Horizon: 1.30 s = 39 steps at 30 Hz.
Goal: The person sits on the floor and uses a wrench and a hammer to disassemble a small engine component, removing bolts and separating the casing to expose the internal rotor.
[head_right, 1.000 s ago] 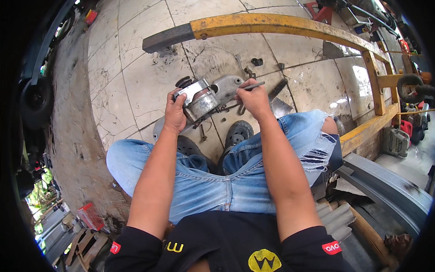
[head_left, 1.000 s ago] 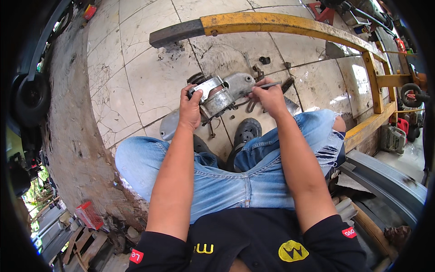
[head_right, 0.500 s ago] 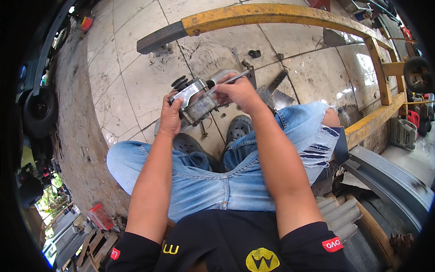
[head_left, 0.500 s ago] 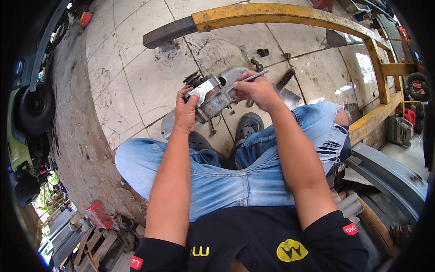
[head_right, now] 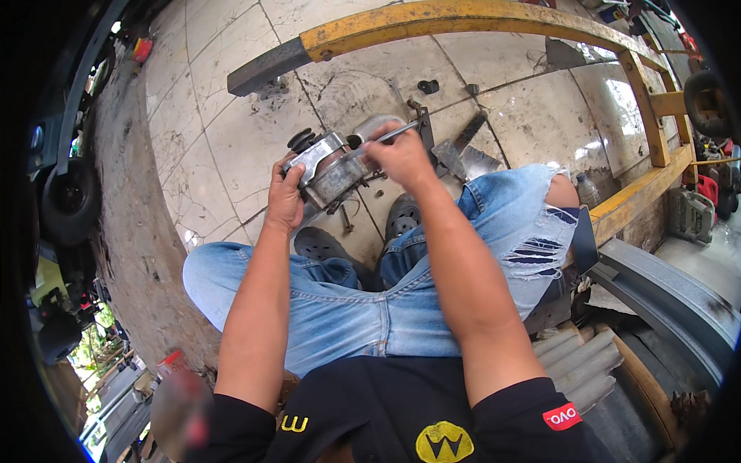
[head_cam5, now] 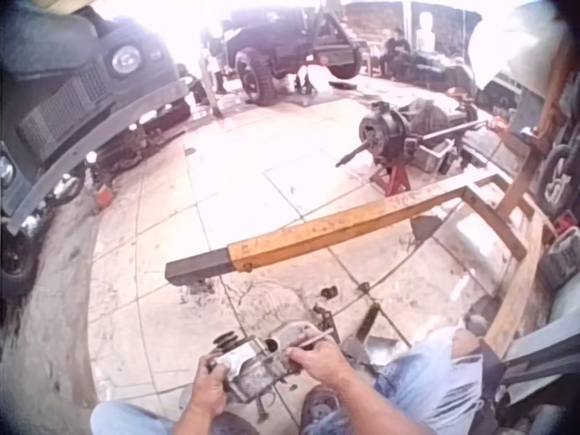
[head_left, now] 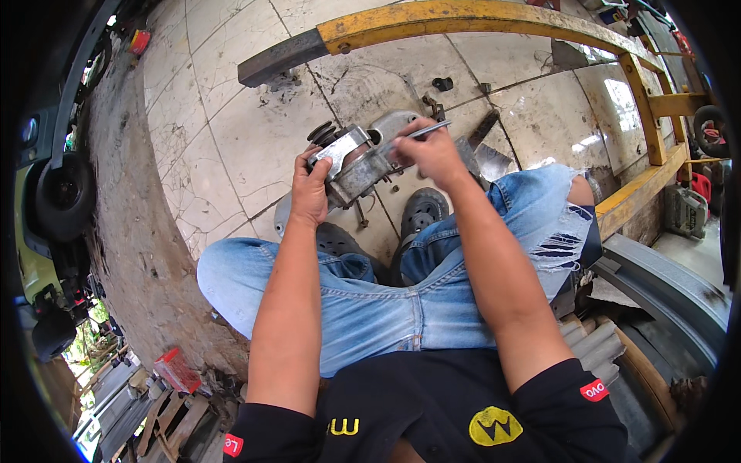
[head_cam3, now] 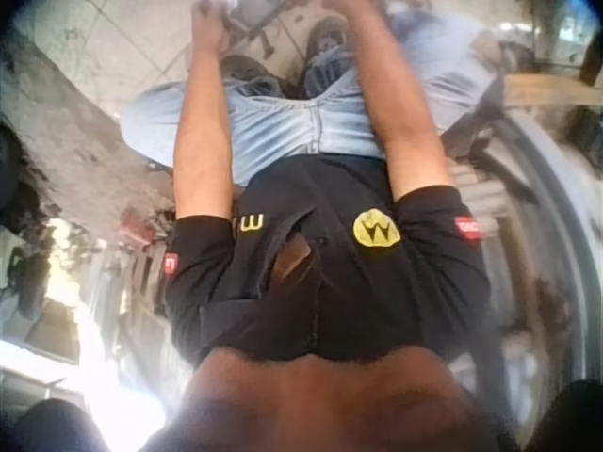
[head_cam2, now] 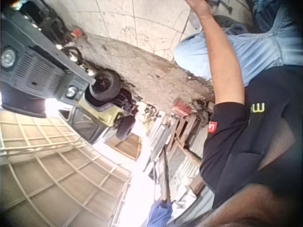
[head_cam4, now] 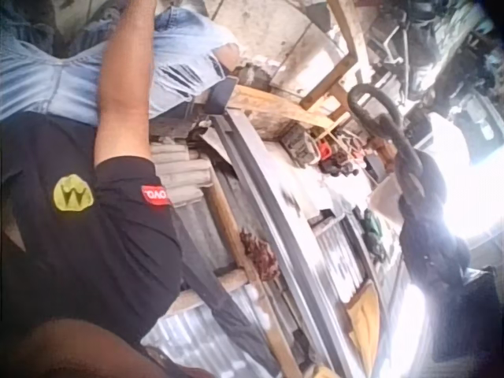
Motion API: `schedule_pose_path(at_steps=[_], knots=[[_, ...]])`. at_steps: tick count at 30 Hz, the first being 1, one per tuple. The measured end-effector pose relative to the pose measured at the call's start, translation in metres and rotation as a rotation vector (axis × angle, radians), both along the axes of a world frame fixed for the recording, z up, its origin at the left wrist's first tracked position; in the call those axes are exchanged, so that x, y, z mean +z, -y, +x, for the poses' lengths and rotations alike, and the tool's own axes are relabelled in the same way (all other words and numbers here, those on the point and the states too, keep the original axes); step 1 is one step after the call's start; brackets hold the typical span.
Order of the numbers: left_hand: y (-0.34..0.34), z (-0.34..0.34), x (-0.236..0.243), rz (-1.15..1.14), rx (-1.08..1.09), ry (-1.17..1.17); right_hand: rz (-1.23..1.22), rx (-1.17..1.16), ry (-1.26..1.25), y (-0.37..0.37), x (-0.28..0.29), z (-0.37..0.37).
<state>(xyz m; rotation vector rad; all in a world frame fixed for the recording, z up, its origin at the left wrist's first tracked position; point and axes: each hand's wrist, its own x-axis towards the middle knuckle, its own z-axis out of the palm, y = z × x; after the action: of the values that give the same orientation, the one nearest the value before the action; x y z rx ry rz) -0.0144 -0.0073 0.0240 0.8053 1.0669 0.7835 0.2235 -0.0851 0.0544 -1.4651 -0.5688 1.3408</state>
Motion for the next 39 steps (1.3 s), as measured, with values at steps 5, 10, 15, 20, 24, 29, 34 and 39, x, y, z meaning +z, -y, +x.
schedule_pose_path(at_steps=[5, 10, 15, 20, 24, 29, 34, 39], knots=[[0.001, -0.003, -0.003, -0.038, 0.019, 0.049, 0.07, -0.069, -0.27, 0.0, 0.016, 0.001], [-0.002, 0.003, 0.001, -0.047, 0.0, 0.071, 0.03, -0.121, -0.119, 0.0, -0.006, -0.003], [-0.003, -0.003, -0.007, -0.045, 0.03, 0.048, 0.049, -0.085, -0.133, -0.002, 0.012, -0.007], [-0.003, 0.0, -0.01, -0.04, 0.016, 0.077, -0.001, -0.081, -0.051, 0.0, -0.005, -0.003], [-0.005, -0.001, -0.014, -0.021, 0.04, 0.094, 0.018, -0.108, -0.08, -0.003, 0.004, 0.006], [-0.004, 0.004, -0.007, -0.065, 0.025, 0.123, -0.027, -0.106, -0.163, 0.002, 0.004, -0.012], [-0.004, 0.004, -0.01, -0.021, 0.078, 0.122, 0.022, -0.211, -0.186, -0.004, -0.002, 0.006], [-0.006, 0.007, -0.01, -0.047, 0.072, 0.151, -0.039, -0.133, -0.135, 0.001, -0.002, -0.01]])
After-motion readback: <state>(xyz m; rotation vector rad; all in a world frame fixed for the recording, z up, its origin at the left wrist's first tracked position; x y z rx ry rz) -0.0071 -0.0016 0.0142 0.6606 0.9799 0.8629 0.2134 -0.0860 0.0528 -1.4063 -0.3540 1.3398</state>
